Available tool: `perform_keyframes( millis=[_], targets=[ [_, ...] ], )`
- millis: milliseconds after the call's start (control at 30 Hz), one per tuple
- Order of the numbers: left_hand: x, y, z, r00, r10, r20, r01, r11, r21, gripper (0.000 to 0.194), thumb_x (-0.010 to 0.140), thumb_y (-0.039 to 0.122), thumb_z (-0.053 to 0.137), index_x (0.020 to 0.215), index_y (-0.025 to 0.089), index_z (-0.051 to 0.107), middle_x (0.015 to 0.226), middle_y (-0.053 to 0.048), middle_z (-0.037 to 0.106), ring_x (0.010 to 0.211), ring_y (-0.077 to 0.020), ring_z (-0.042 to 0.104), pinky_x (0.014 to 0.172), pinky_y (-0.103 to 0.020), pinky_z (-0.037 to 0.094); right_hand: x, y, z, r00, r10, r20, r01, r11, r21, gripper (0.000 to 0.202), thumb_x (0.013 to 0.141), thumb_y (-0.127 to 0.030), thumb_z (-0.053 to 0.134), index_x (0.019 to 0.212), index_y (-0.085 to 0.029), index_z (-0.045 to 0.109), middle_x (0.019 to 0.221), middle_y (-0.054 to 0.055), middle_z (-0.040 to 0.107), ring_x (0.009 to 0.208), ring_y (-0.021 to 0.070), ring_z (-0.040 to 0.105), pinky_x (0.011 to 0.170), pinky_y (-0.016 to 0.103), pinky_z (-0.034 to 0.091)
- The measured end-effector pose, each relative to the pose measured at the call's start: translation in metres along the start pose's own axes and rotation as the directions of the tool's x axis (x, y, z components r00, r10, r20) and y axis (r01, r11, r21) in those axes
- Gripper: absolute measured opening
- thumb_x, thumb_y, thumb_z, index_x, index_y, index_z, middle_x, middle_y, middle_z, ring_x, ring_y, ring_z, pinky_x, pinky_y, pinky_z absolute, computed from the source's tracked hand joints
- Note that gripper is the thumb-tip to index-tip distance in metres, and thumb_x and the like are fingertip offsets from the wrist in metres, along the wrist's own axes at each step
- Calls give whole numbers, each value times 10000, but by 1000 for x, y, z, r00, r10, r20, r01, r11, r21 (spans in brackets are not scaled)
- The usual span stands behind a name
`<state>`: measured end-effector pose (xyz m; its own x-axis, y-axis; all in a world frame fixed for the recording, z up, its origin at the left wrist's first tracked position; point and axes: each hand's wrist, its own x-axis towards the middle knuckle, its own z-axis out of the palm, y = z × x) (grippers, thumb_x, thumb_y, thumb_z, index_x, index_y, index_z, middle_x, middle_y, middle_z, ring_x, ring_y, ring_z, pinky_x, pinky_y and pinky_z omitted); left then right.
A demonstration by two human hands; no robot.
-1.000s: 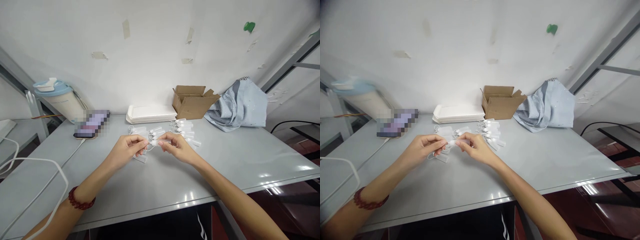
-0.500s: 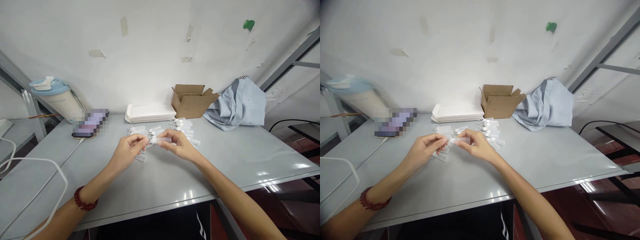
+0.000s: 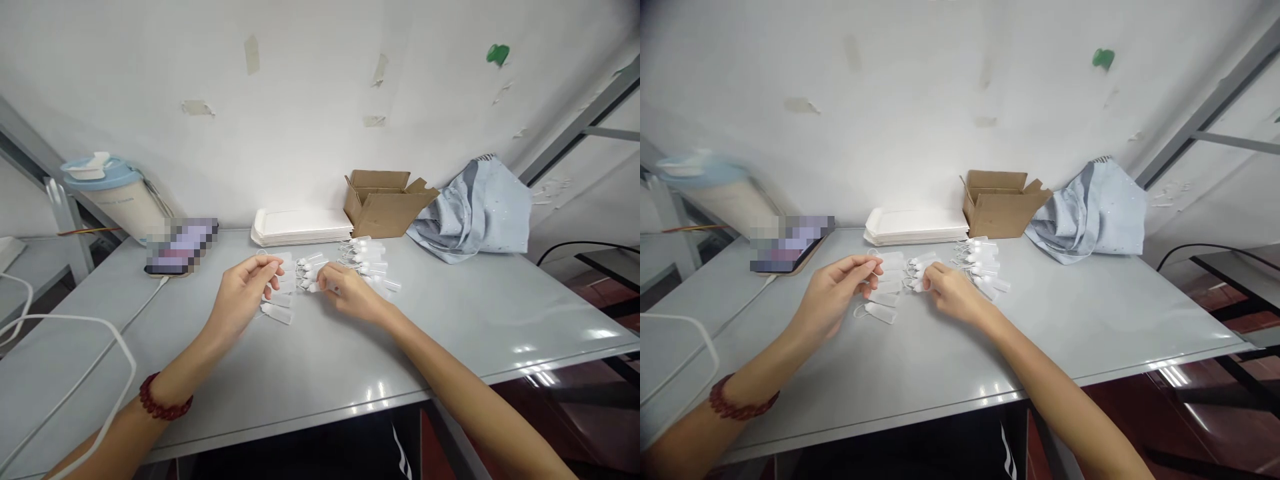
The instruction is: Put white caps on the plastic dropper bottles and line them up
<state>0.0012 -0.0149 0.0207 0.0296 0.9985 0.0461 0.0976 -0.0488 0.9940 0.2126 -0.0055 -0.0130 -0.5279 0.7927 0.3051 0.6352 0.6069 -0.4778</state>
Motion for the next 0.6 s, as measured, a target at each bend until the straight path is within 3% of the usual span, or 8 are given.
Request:
perform_keyframes(
  millis=[200,367,467,600],
  targets=[
    [1,-1,0,1000,13,1,-13,1000,-11,199,762,356,605,824,175,661,783,-22,630,574,-106,516,537,-236,404,2,-5,10,999,-47,19,48,993,-105,161,772,-26,496,833,-173,518,890,73,563,856,188,511,720,285,418],
    [1,-1,-1,1000,0,12,0,1000,-26,192,764,351,603,821,177,660,778,-18,619,585,-106,509,532,-231,399,2,0,3,997,-78,-24,74,987,-141,162,792,-101,566,933,-176,537,997,89,552,955,216,490,808,331,419],
    [1,-1,-1,1000,-2,19,3,999,-38,188,767,345,607,820,171,656,783,-20,612,593,-102,507,529,-225,396,0,6,-3,998,-17,-52,10,992,-127,287,755,-176,650,1014,-182,524,1043,93,528,971,232,487,801,346,424],
    [0,1,0,1000,1,16,0,999,-38,188,765,345,605,815,171,656,774,-17,608,587,-103,500,524,-228,392,-2,12,-8,993,121,-13,-122,990,-69,354,732,-226,684,1037,-181,508,1040,83,516,815,184,523,704,308,433]
  ],
)
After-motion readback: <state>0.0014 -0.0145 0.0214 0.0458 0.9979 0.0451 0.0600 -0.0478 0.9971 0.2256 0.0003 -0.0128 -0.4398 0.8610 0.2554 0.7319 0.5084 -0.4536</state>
